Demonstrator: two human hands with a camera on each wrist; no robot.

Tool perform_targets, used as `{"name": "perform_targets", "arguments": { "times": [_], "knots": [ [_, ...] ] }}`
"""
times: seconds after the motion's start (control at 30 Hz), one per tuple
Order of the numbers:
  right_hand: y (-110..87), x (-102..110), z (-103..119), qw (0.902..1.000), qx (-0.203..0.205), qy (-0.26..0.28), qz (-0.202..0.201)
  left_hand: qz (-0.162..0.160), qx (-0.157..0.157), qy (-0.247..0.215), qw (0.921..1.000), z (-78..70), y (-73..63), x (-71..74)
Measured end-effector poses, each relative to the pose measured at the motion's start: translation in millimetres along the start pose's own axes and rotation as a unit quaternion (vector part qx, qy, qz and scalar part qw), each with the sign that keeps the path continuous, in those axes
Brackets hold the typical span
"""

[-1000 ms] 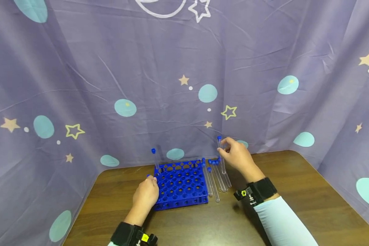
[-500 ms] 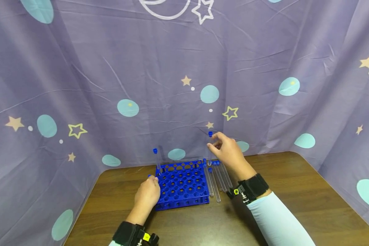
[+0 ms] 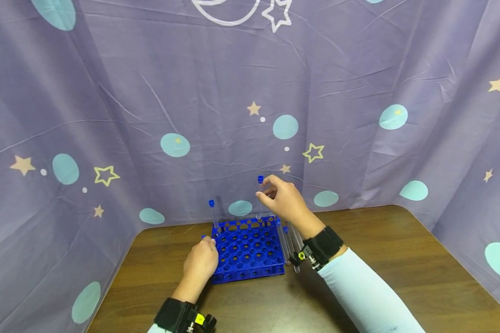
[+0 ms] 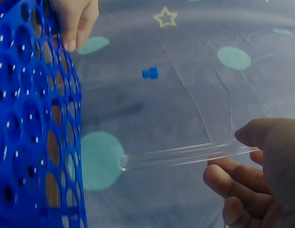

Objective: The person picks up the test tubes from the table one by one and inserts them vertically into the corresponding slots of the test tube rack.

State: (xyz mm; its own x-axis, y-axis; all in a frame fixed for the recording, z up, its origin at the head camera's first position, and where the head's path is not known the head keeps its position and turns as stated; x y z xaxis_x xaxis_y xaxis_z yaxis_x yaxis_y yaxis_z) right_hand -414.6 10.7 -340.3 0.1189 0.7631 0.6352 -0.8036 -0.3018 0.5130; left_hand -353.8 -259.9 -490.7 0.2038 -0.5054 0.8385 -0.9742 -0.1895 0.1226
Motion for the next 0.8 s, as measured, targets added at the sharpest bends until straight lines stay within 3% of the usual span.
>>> {"name": "perform_targets", "arguments": {
  "times": [0.3, 0.8],
  "knots": [
    [19.5, -24.9, 21.8, 0.9998, 0.012, 0.014, 0.002, 0.001, -0.004, -0.001, 1.0, -1.0, -0.8, -0.5],
    [25.2, -76.8, 39.2, 0.9972, -0.005, 0.027, 0.07, 0.001, -0.003, 0.007, 1.0, 0.3, 1.7, -1.3]
  ]
}}
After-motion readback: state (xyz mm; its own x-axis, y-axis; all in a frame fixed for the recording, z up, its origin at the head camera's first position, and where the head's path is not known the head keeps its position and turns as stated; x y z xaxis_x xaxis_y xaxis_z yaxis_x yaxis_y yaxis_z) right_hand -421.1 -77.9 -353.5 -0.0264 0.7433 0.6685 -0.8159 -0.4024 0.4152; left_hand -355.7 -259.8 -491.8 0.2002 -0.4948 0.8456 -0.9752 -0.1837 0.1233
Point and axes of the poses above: each hand's wrist, its own y-axis towards the middle knuckle, its own x-axis out of the back of the hand, z = x × y, the point moved 10 cm from there along y, towards the middle knuckle, and after that the axes turned 2 degrees about -y, right-handed, at the moved point
